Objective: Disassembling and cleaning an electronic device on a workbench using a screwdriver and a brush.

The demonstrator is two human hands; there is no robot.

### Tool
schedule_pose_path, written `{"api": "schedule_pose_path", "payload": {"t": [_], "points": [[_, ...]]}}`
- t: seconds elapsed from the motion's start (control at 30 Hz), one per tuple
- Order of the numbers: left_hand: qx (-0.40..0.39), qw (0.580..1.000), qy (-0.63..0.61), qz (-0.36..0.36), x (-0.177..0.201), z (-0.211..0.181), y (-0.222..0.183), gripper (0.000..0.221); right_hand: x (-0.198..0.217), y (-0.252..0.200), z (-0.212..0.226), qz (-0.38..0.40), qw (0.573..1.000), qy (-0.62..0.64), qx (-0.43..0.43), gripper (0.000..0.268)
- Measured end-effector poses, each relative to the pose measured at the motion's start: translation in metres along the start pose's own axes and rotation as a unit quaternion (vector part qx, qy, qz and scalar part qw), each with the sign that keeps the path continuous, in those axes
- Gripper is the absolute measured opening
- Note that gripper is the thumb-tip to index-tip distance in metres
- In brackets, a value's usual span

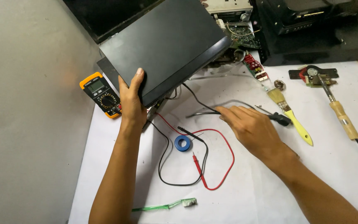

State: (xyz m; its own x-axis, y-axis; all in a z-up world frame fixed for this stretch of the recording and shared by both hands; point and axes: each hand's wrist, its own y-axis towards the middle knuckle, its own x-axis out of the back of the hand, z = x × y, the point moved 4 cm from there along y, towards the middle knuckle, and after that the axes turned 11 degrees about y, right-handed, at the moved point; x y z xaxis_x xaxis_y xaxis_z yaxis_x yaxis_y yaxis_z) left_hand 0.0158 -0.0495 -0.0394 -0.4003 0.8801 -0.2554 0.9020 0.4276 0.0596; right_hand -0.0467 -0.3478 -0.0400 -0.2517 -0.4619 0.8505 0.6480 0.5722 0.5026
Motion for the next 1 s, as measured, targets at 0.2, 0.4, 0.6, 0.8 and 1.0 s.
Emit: {"api": "schedule_pose_path", "payload": {"t": [0.2, 0.4, 0.6, 0.8, 1.0], "points": [[0.055, 0.998, 0.019, -0.007, -0.011, -0.018, -0.012, 0.070, 0.100, 0.007, 0.032, -0.062, 0.988, -0.058, 0.129, 0.010], [0.078, 0.986, 0.068, 0.128, -0.021, -0.029, -0.023, 0.053, 0.133, 0.016, -0.025, -0.083, 0.990, 0.061, 0.098, 0.018], [0.154, 0.942, 0.131, 0.266, -0.027, -0.043, -0.039, 0.068, 0.134, 0.076, -0.068, -0.031, 0.960, 0.270, -0.075, 0.014], [0.253, 0.915, 0.155, 0.275, -0.006, -0.018, -0.028, 0.068, 0.083, 0.110, -0.115, 0.006, 0.926, 0.364, -0.103, 0.006], [0.277, 0.928, 0.061, 0.242, 0.027, 0.029, 0.004, 0.025, 0.025, 0.120, -0.139, -0.015, 0.953, 0.292, -0.074, 0.005]]}}
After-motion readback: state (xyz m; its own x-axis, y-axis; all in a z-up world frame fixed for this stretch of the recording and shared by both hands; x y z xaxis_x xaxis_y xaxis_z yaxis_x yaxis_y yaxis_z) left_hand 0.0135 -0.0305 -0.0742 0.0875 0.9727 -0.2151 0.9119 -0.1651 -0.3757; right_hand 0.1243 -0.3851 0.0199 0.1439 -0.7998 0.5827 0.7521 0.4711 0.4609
